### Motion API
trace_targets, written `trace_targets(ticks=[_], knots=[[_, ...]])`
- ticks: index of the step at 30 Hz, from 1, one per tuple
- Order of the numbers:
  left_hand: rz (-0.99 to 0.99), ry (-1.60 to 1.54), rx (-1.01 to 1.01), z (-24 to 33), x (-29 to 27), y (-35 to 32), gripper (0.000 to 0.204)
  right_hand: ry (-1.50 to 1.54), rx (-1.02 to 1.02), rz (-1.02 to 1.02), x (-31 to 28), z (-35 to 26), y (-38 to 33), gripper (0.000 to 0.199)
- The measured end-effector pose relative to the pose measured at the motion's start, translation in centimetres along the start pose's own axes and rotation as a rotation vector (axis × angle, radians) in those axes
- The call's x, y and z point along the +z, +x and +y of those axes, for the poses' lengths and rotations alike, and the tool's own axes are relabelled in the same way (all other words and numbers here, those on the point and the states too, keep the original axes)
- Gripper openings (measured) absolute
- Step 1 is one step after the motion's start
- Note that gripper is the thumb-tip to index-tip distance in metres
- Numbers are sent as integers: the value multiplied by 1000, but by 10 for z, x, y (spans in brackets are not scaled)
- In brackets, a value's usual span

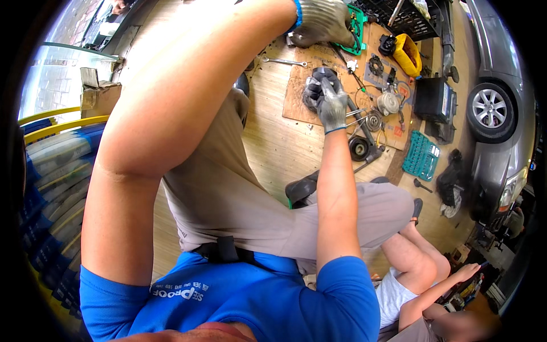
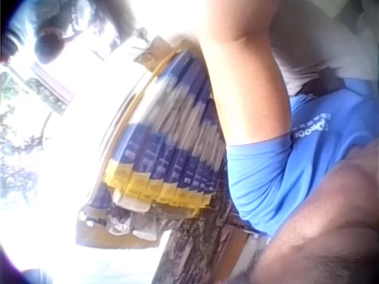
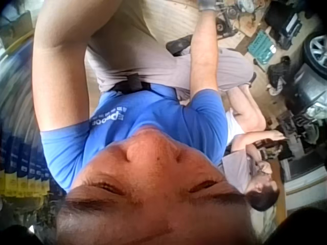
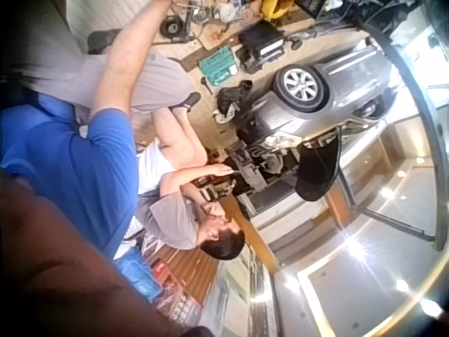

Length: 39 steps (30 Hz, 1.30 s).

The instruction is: The person disassembles a mechanical compressor unit on a wooden board by manually removing components such as a pulley and small metal parts with their hands.

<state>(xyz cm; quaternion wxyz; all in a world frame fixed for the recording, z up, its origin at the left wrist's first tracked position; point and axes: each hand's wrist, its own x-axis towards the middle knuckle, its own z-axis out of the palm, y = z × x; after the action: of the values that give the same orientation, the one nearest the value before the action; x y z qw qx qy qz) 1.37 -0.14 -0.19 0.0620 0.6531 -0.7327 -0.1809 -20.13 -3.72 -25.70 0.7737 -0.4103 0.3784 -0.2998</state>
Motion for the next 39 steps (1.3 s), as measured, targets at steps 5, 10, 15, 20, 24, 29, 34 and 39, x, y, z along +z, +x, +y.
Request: trace_targets(ticks=[5, 10, 15, 20, 24, 29, 34, 39], knots=[[59, -56, 14, 2, 0, -2, 48, -76, 19, 175, -16, 14, 13, 19], [4, 67, 30, -1, 4, 5, 45, -425, -138, 219, -22, 16, 16, 18], [5, 27, 6, -2, 6, 8, 43, -964, -309, 166, -16, 11, 12, 26], [18, 35, -19, -1, 5, 7, 43, -1187, -597, 47, -12, 6, 7, 28], [-4, 108, 84, -1, 6, 11, 43, -1019, -421, 24, -13, 6, 7, 21], [12, 89, 56, -4, 9, 11, 42, -312, -152, 85, -2, 0, 0, 21], [-7, 132, 102, -6, 11, 17, 41, 50, 39, 109, -6, -5, 7, 25], [14, 117, 89, -6, 11, 14, 42, -766, -243, 46, -6, -14, 12, 23]])
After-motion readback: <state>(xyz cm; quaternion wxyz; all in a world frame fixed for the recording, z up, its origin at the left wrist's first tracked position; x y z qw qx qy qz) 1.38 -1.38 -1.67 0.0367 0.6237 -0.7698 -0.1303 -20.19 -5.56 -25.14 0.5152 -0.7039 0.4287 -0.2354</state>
